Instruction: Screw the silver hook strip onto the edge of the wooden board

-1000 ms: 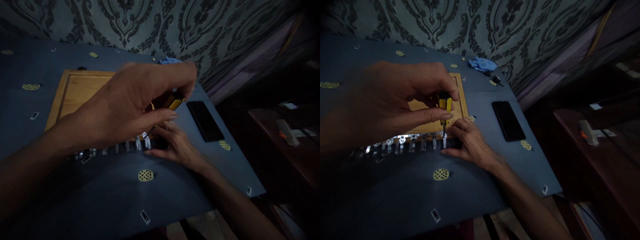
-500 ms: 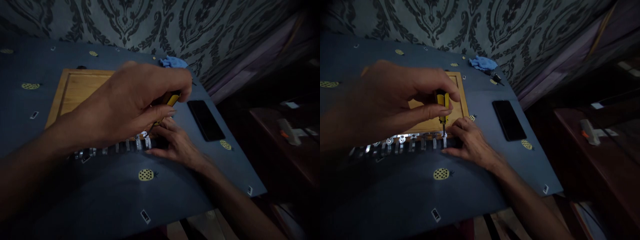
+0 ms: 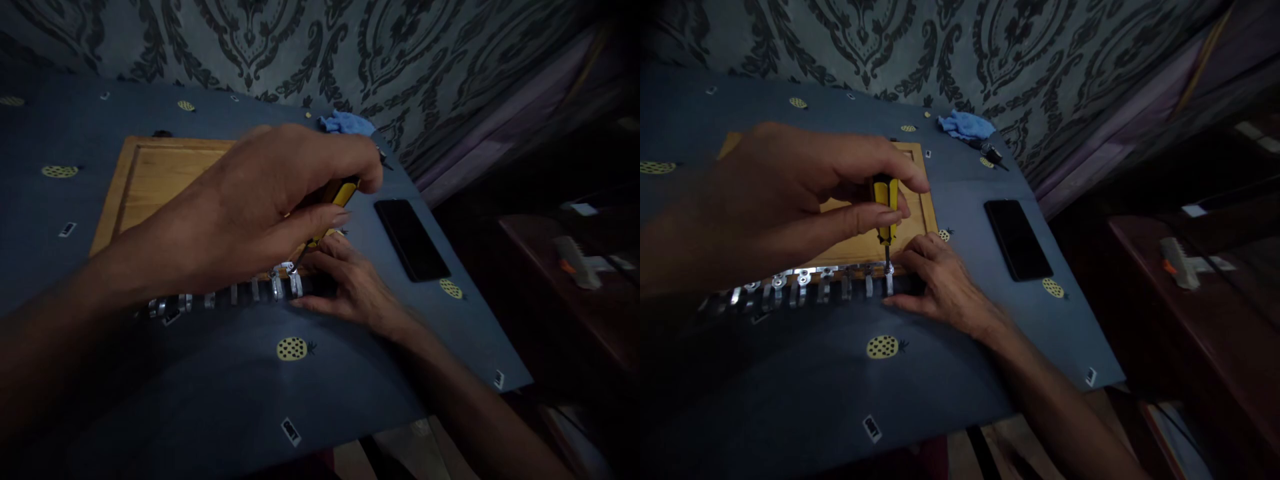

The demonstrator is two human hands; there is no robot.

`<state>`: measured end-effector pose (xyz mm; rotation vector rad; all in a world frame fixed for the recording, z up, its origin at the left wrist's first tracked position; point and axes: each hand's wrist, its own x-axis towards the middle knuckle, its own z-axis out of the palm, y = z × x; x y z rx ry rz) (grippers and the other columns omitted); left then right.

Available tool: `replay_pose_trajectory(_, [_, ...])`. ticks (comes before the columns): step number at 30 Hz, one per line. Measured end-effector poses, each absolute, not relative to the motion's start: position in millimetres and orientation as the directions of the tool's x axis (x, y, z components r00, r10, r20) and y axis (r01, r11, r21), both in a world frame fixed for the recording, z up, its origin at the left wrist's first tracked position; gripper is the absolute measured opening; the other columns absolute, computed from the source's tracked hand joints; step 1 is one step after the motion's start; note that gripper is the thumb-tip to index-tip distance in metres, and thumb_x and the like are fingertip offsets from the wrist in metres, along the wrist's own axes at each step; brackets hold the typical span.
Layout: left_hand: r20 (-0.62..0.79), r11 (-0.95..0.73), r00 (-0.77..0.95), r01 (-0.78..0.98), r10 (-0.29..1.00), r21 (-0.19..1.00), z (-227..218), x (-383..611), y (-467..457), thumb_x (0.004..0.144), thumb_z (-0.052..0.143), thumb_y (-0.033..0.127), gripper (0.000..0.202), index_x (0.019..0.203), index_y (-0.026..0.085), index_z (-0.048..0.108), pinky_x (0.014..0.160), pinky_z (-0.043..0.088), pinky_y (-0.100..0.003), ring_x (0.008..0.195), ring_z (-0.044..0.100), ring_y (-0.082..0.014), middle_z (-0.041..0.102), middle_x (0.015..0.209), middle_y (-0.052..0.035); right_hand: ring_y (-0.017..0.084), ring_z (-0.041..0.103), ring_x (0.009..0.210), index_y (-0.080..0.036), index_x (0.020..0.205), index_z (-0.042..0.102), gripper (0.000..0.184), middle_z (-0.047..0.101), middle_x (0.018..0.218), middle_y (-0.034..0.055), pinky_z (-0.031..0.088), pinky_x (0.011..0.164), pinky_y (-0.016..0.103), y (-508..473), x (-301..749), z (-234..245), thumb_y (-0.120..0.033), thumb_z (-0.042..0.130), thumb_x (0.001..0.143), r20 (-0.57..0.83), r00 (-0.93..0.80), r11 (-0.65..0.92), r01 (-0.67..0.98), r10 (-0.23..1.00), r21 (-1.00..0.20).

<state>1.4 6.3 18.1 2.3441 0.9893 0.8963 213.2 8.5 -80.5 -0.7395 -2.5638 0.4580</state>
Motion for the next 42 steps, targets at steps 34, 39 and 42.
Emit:
replay_pose_trajectory(34, [0.438, -0.566, 0.383, 0.696, 0.813, 0.442, 10.5, 7.9, 2.9, 0.098, 0.049, 0.048, 0.037, 0.078, 0.017, 0.053, 0.054, 0.026, -0.023, 0.047, 0.033, -0.0036, 0.043, 0.057, 0.0054, 0.027, 0.059, 0.096, -0.018, 0.107, 0.066, 0.047, 0.064, 0.101, 0.0113, 0.05, 0.084, 0.044, 8.0, 215.8, -81.3, -0.061, 0.063, 0.087, 0.286, -0.759, 0.782, 0.432, 0.584, -0.45])
replay_pose_trajectory(39, [0.43, -0.591, 0.425, 0.697, 0.797, 0.406, 11.9, 8.2, -4.5, 0.099, 0.048, 0.037, 0.026, 0.091, 0.015, 0.058, 0.053, 0.027, -0.024, 0.048, 0.035, -0.0049, 0.048, 0.062, 0.0039, 0.027, 0.059, 0.097, -0.016, 0.105, 0.066, 0.048, 0.064, 0.101, 0.0124, 0.05, 0.085, 0.045, 9.6, 216.1, -83.1, -0.06, 0.064, 0.087, 0.301, -0.764, 0.793, 0.417, 0.57, -0.444])
replay_pose_trajectory(42, [0.351, -0.589, 0.474, 0.618, 0.808, 0.521, 13.4, 9.4, -8.2, 0.099, 0.044, 0.036, 0.024, 0.106, 0.017, 0.057, 0.047, 0.025, -0.02, 0.041, 0.028, -0.0037, 0.041, 0.054, 0.0069, 0.028, 0.059, 0.096, -0.015, 0.106, 0.067, 0.05, 0.065, 0.102, 0.013, 0.051, 0.087, 0.046, 9.5, 215.4, -81.9, -0.062, 0.063, 0.088, 0.287, -0.768, 0.788, 0.42, 0.573, -0.449])
